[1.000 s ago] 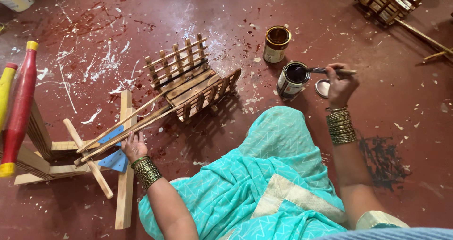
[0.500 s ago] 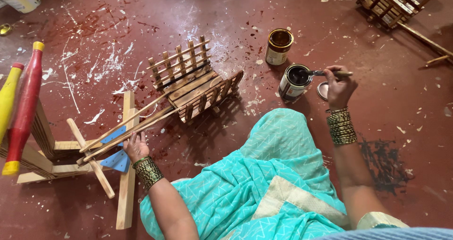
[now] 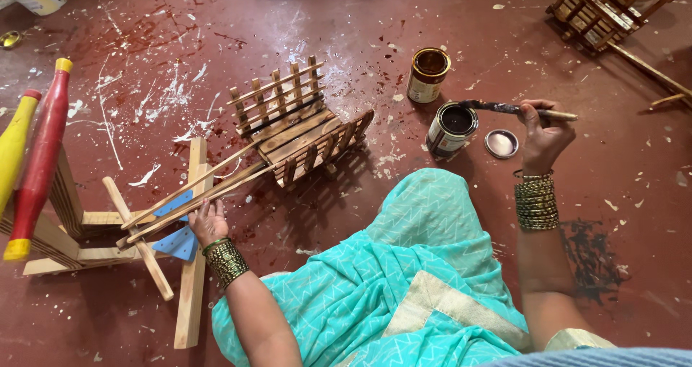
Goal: The person sits on the workshop floor and applies dark stain to small wooden furniture pieces with a brush, holding and repositioning the pieces by hand to coat different surfaces, and dips the brush into a paint can between applications.
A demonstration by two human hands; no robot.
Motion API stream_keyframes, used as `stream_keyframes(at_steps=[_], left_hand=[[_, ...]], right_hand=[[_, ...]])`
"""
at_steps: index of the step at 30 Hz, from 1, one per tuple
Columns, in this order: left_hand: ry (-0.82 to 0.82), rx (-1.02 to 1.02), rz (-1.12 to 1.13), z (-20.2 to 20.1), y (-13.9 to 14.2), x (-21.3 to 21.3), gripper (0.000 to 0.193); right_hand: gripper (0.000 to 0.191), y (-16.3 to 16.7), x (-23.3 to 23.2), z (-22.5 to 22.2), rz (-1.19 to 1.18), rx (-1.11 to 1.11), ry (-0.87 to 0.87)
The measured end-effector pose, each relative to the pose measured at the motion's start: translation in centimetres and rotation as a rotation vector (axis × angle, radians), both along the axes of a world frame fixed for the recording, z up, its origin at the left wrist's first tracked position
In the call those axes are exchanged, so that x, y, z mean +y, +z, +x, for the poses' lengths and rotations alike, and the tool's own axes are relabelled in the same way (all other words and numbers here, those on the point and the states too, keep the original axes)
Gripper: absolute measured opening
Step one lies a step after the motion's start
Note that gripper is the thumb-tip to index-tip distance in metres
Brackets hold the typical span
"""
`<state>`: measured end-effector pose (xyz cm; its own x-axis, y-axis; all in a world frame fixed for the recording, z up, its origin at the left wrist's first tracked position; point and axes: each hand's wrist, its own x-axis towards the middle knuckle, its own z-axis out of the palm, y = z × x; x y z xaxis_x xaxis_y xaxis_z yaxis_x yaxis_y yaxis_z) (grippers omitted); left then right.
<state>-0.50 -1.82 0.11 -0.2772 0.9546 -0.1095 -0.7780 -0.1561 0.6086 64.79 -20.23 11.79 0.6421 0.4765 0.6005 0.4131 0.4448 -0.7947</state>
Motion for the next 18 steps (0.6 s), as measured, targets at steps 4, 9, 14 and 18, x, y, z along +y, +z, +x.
stream_keyframes(at_steps=[4,9,14,18], left_hand=[[0.0,0.02,-0.006,0.0,0.1,0.0,0.06],[0.003,-0.001,-0.011,0.0,0.0,-0.1,0.056],[-0.022,-0.004,0.007,-0.1,0.0,-0.1,0.052],[-0.01,-0.013,0.008,0.0,0.1,-0.1,0.059]], right_hand=[[0.006,-1.3,0.1,1.1,0.032,0.093,-0.012],[0.007,-4.5,-0.2,3.1,0.127,0.436,-0.045],[0.009,-8.0,-1.0,4.6,0.104,0.686,-0.059],[0.012,-9.6,-1.1,4.8,0.119,0.908,-0.111]])
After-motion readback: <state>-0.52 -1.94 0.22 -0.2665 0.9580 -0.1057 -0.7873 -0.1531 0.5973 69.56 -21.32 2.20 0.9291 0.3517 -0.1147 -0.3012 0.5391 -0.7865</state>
